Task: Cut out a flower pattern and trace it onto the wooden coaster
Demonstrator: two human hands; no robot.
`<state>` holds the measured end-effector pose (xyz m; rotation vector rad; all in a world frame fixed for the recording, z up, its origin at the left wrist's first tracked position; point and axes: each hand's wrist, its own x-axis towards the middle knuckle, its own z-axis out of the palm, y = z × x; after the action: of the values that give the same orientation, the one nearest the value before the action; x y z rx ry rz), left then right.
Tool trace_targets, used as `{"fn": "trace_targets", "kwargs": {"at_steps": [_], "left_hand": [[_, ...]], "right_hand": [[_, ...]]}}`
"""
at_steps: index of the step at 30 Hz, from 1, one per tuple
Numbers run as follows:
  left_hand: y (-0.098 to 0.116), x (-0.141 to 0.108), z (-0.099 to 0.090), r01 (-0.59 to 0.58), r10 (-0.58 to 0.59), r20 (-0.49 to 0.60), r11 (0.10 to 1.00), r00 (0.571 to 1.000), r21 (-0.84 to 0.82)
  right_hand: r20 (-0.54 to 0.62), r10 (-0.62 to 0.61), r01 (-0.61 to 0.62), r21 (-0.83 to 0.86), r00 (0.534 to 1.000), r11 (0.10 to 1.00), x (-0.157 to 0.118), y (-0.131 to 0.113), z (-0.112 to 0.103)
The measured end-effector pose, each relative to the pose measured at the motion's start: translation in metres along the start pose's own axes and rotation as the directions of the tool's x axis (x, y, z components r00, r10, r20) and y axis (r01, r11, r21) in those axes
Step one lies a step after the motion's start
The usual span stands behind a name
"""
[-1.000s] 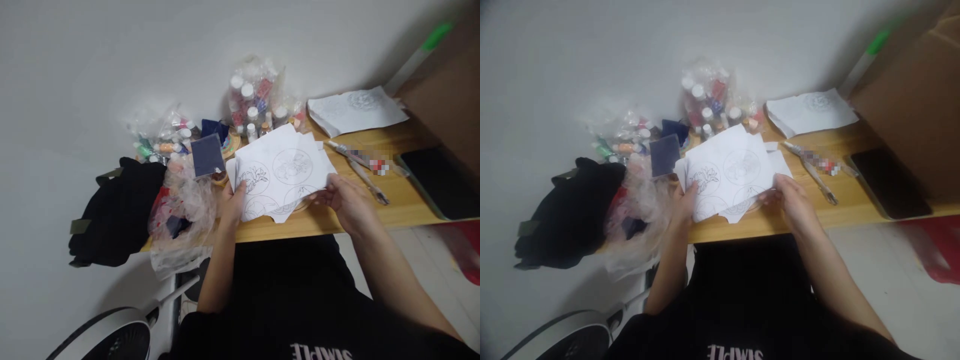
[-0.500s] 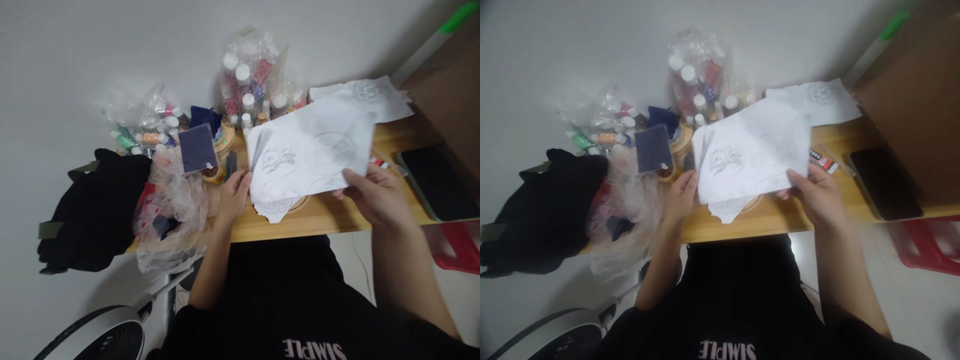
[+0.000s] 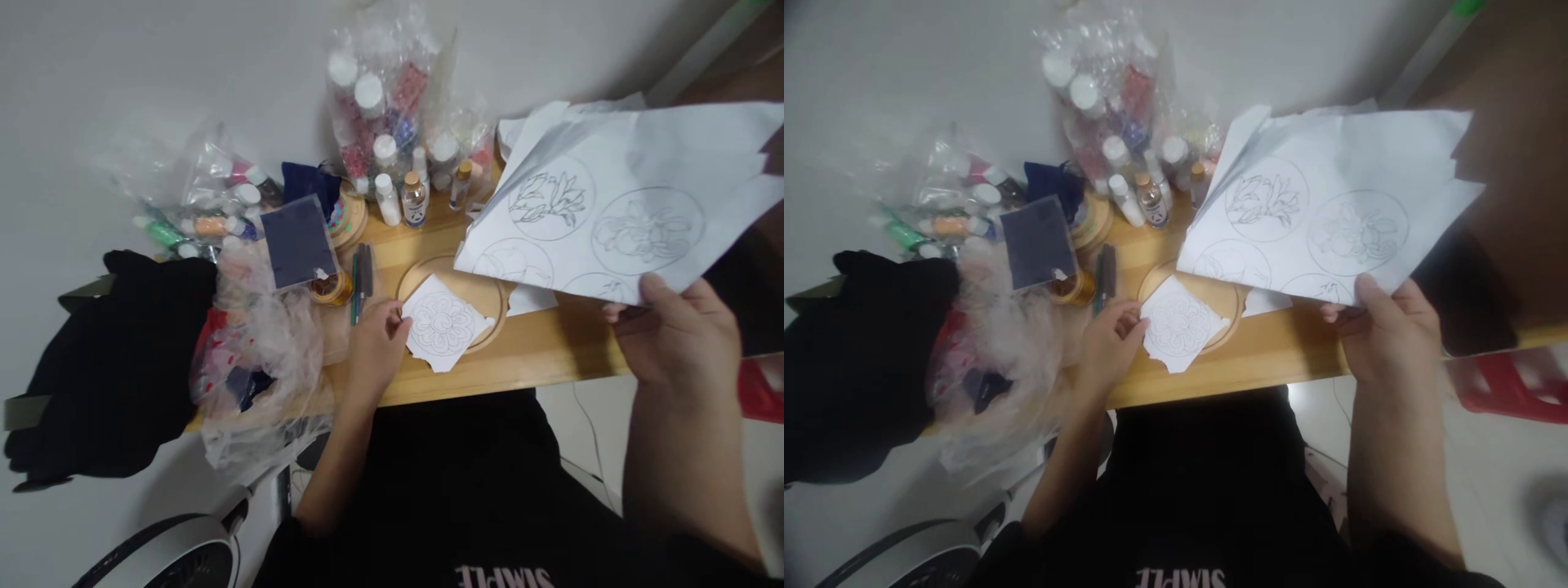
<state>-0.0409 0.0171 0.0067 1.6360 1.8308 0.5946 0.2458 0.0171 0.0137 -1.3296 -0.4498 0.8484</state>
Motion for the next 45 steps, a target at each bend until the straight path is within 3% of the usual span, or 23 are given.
{"fn": "trace_targets", "kwargs": {"at_steps": [9,13,21,26,30,36,39,45], "left_hand": [[0.013,0.013,0.003,-0.031,0.025,0.072,0.996,0.997,0.078],[0.018,0.024,0.003,-0.142,0.125,0.126,0.979,0.984,0.143],[0.015,0.059,-0.022,-0.348,0.315,0.26,0.933,0.913,0.089],[0.024,0.072,-0.019,-0.409,0.343,0.405,0.909,0.848,0.087],[0.03,0.08,-0.013,-0.393,0.376,0.438,0.918,0.816,-0.056],[0.03,0.085,-0.017,-0.228,0.381,0.478,0.909,0.791,-0.349],[0.029,0.088,-0.012,-0.228,0.371,0.49,0.917,0.789,-0.328],[0.031,0.089,0.0,-0.355,0.371,0.479,0.926,0.796,-0.128]], "right_hand": [[-0.051,-0.028,0.027,-0.019,0.998,0.999,0.004,-0.004,0.002],[-0.059,-0.024,0.022,-0.04,0.998,0.999,0.006,-0.002,0.0],[-0.019,-0.054,0.053,-0.024,0.998,0.998,0.01,-0.002,-0.006],[-0.048,-0.045,0.044,-0.02,0.998,0.999,0.012,0.0,-0.005],[-0.051,-0.026,0.025,-0.025,0.998,0.999,0.011,0.0,-0.005],[-0.051,-0.023,0.023,-0.002,0.998,1.0,0.011,0.0,-0.007],[-0.078,-0.012,0.012,-0.002,0.997,1.0,0.01,0.0,-0.005],[-0.102,0.009,-0.009,-0.004,0.995,1.0,0.007,-0.001,0.0]]}}
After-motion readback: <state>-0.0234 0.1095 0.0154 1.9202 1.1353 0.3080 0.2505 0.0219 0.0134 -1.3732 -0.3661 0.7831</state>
